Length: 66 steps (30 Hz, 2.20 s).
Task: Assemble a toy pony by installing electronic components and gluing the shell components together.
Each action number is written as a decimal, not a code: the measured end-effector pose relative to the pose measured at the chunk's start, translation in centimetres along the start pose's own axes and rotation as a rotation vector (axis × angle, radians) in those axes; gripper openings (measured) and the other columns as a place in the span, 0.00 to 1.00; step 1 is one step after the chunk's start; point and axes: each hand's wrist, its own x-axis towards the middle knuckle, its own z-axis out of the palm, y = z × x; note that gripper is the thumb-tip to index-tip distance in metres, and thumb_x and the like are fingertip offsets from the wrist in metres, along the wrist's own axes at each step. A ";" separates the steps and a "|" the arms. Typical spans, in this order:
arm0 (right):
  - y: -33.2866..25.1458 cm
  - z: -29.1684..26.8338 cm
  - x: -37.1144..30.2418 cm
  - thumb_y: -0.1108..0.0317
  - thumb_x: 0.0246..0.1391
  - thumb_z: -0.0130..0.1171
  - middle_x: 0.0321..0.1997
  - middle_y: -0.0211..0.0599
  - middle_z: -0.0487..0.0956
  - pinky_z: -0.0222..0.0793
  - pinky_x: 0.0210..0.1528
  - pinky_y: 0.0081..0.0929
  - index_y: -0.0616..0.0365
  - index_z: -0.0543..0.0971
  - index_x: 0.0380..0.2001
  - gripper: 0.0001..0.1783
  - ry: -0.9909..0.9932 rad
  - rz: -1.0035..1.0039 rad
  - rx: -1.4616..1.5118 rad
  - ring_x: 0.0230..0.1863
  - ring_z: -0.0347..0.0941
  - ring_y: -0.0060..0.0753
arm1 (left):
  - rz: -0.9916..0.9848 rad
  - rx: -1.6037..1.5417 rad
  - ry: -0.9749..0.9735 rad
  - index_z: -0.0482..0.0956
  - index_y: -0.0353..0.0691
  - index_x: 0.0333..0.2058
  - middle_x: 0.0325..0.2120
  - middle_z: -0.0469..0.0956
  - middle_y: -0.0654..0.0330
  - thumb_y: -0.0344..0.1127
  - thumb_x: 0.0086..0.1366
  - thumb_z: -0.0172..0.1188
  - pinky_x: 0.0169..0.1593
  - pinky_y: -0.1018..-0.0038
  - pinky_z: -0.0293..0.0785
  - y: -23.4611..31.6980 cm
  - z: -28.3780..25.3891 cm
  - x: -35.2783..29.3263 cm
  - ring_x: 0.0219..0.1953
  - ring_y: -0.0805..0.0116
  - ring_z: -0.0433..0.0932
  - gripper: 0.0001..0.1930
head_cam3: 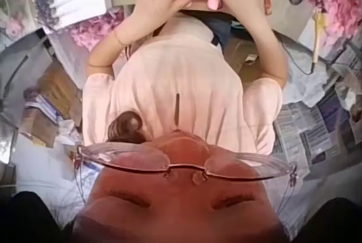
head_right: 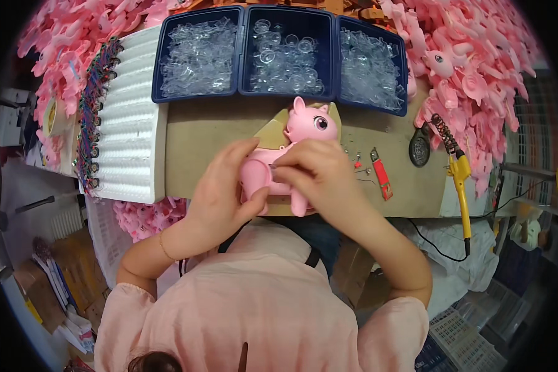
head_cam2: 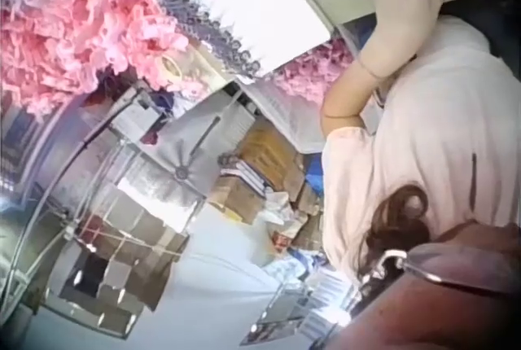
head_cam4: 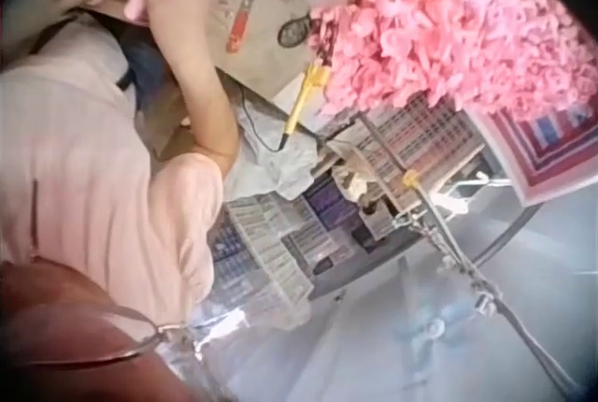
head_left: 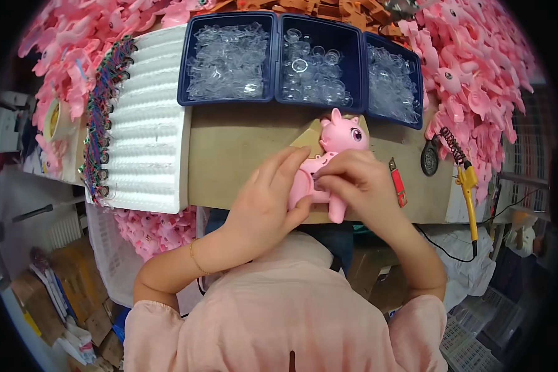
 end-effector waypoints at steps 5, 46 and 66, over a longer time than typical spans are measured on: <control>0.1 1.0 -0.7 0.71 0.39 0.62 0.29 0.33 0.74 0.59 0.40 0.30 0.58 0.78 0.26 0.07 0.036 -0.036 -0.058 0.34 0.68 0.35 | 0.078 -0.013 -0.040 0.69 0.37 0.48 0.41 0.72 0.51 0.28 0.49 0.58 0.46 0.66 0.70 -0.6 0.2 0.5 0.45 0.51 0.71 0.24; 9.9 -7.7 6.1 0.69 0.50 0.54 0.25 0.39 0.76 0.68 0.27 0.28 0.63 0.76 0.31 0.08 0.711 0.407 0.015 0.25 0.73 0.32 | -0.640 -1.488 -0.436 0.68 0.38 0.48 0.41 0.74 0.57 0.33 0.54 0.58 0.44 0.72 0.73 -3.6 -2.3 0.9 0.41 0.67 0.75 0.21; -3.3 1.1 -5.9 0.75 0.50 0.57 0.31 0.33 0.77 0.70 0.36 0.18 0.62 0.76 0.30 0.03 -0.001 0.325 1.197 0.33 0.73 0.24 | -0.189 -1.698 -0.811 0.64 0.42 0.52 0.47 0.68 0.53 0.46 0.62 0.52 0.47 0.66 0.72 -7.6 0.8 -3.4 0.46 0.60 0.72 0.23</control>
